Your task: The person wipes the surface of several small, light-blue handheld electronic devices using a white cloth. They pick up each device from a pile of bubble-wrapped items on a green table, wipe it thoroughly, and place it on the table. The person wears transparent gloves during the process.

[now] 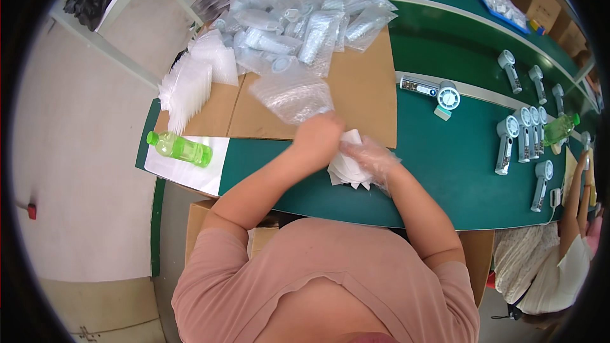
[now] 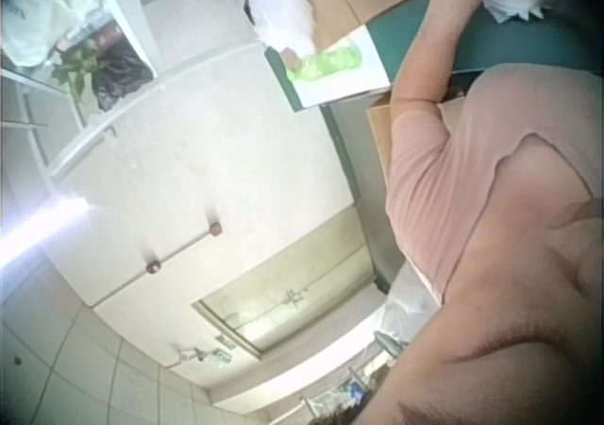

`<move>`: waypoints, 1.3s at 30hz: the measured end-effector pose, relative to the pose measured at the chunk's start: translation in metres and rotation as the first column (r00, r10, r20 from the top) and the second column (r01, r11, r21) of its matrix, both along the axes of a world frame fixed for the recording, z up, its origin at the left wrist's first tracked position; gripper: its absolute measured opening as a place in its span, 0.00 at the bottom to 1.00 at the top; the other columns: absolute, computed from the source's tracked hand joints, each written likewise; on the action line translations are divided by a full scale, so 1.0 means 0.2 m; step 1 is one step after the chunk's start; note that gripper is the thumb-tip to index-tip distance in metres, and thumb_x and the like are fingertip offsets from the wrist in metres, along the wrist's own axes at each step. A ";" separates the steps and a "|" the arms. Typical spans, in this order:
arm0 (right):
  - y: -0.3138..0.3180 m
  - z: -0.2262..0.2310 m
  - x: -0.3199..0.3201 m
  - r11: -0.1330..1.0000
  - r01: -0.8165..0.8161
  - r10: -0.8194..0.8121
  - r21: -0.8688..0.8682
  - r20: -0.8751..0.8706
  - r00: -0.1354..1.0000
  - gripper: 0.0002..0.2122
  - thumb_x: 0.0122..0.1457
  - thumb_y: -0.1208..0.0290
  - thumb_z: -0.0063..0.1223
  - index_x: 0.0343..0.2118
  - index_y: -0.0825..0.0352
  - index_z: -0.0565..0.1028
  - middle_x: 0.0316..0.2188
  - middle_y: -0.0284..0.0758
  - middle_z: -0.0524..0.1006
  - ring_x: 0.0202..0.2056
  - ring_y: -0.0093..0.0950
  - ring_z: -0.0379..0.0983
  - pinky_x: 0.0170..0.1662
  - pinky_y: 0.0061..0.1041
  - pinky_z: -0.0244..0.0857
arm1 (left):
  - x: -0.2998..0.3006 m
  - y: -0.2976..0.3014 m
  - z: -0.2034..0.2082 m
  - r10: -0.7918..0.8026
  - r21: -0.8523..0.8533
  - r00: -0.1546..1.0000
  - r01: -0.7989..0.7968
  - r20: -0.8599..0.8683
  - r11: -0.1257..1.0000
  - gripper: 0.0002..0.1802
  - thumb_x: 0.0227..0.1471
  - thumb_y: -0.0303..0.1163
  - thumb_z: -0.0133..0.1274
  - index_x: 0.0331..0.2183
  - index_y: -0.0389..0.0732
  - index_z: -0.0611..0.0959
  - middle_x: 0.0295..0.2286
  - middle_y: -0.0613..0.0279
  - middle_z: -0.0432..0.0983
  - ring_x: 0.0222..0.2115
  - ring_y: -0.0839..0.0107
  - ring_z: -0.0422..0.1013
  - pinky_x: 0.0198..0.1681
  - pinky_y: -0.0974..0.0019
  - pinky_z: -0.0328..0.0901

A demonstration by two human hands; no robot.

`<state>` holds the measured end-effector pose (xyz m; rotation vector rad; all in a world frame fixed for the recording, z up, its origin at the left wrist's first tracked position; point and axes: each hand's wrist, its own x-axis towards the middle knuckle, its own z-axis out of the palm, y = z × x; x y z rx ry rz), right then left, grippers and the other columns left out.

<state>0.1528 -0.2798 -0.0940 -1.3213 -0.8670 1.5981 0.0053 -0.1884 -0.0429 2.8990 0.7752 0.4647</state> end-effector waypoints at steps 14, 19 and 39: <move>-0.09 0.05 -0.01 0.975 0.189 -0.114 0.120 -0.460 0.881 0.23 0.62 0.59 0.54 0.53 0.70 0.67 0.40 0.37 0.76 0.39 0.27 0.77 0.40 0.27 0.74 | 0.00 0.20 -0.18 0.169 -0.407 0.664 0.221 0.728 0.886 0.18 0.52 0.21 0.52 0.46 0.34 0.75 0.40 0.59 0.75 0.39 0.73 0.72 0.41 0.69 0.68; -0.10 0.07 -0.01 0.964 0.249 -0.168 0.091 -0.517 0.839 0.21 0.64 0.59 0.51 0.52 0.70 0.67 0.42 0.36 0.75 0.41 0.25 0.76 0.40 0.27 0.74 | 0.05 0.22 -0.24 0.240 -0.495 0.704 0.179 0.668 0.850 0.12 0.56 0.23 0.47 0.43 0.33 0.78 0.37 0.61 0.78 0.36 0.76 0.73 0.40 0.70 0.68; -0.04 0.06 0.08 0.996 0.084 -0.089 0.032 0.243 0.966 0.21 0.58 0.58 0.54 0.47 0.71 0.73 0.35 0.39 0.79 0.33 0.29 0.77 0.37 0.28 0.70 | 0.11 -0.06 -0.05 -0.136 0.052 0.927 0.126 0.348 0.991 0.03 0.48 0.24 0.51 0.29 0.41 0.80 0.24 0.55 0.71 0.27 0.53 0.70 0.28 0.56 0.65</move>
